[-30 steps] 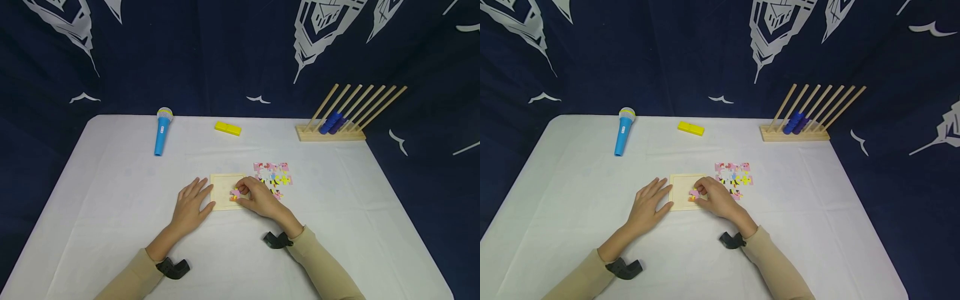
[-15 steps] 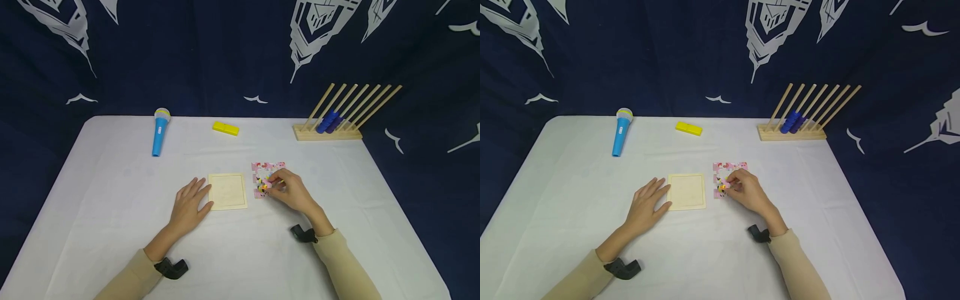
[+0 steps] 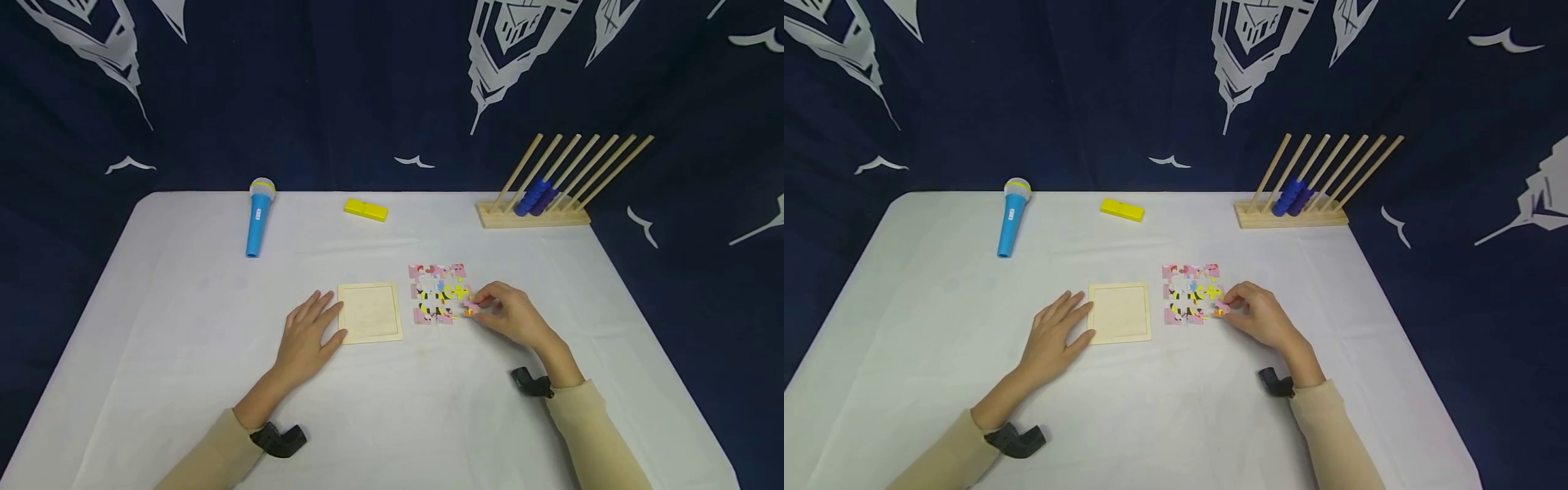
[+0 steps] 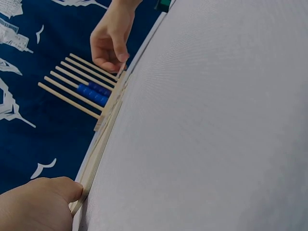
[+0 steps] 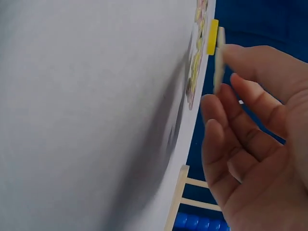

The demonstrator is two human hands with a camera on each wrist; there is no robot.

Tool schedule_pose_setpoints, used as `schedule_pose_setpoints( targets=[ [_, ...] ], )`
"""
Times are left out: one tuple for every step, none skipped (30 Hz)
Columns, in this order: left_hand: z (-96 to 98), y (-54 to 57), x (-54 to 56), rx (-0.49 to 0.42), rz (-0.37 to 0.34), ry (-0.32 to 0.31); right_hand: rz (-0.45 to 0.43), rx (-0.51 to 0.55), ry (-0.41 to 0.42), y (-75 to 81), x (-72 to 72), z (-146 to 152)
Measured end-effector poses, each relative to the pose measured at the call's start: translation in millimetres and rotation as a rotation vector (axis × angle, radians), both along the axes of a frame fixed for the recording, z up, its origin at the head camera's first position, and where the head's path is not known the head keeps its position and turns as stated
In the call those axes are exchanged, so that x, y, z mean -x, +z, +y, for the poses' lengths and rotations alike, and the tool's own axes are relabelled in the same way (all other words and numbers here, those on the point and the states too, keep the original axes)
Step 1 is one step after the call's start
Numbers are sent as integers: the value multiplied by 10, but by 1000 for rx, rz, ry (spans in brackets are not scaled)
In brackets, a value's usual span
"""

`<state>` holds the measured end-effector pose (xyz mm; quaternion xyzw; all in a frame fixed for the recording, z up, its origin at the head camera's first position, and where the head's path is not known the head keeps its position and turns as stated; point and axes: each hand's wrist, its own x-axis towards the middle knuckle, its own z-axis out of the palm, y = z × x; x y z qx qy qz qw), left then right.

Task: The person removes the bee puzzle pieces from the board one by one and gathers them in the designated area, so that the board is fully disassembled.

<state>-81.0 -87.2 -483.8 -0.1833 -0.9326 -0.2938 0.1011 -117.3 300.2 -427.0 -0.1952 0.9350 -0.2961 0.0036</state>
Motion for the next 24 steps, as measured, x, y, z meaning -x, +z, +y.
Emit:
schedule_pose_setpoints(
  targets=[
    [1, -2, -1, -3, 3, -1, -7, -6, 5, -7, 2, 3],
    [1, -2, -1, -4, 8, 0, -12, -8, 12, -14, 6, 2],
    [2, -1, -2, -7, 12, 0, -16, -12, 19, -21, 9, 0],
    [3, -3, -1, -7, 19, 0, -20, -13, 26, -27, 14, -6],
    [2, -4, -1, -10, 19, 1, -24, -17, 34, -35, 18, -11],
    [2, -4, 0, -8, 20, 2, -27, -23, 42, -43, 23, -18],
    [3, -7, 1, -7, 21, 2, -29, -29, 48, -53, 27, -24],
    [3, -8, 2, -3, 18, 2, -30, -37, 55, -62, 29, -31],
    [3, -10, 3, -2, 13, 2, -29, -46, 61, -71, 30, -38],
    [4, -12, 3, 2, 12, 3, -29, -54, 65, -77, 30, -46],
    [5, -12, 3, 2, 8, 2, -26, -65, 68, -82, 28, -51],
    [6, -16, 3, 3, 6, 2, -23, -72, 70, -85, 26, -55],
    [6, -16, 2, 2, 7, 2, -20, -77, 70, -87, 24, -59],
    [8, -17, 2, 2, 10, 3, -19, -80, 70, -87, 23, -64],
    [9, -18, 2, 1, 11, 3, -18, -81, 68, -86, 21, -65],
    [11, -18, 1, 1, 12, 4, -19, -80, 64, -83, 18, -66],
    [12, -19, 1, 0, 11, 3, -21, -77, 61, -81, 16, -66],
    [13, -18, 0, 0, 10, 4, -24, -73, 57, -79, 15, -66],
    [15, -16, -1, 1, 9, 5, -26, -68, 54, -76, 14, -66],
    [16, -15, -1, 1, 8, 6, -28, -61, 49, -73, 13, -66],
    [17, -13, -2, 1, 5, 7, -29, -53, 46, -71, 13, -66],
    [18, -13, -2, 1, 7, 8, -30, -46, 42, -71, 13, -64],
    [18, -12, -3, 0, 8, 8, -33, -37, 37, -71, 14, -63],
    [19, -12, -4, -1, 8, 8, -35, -28, 31, -70, 14, -63]
  ],
)
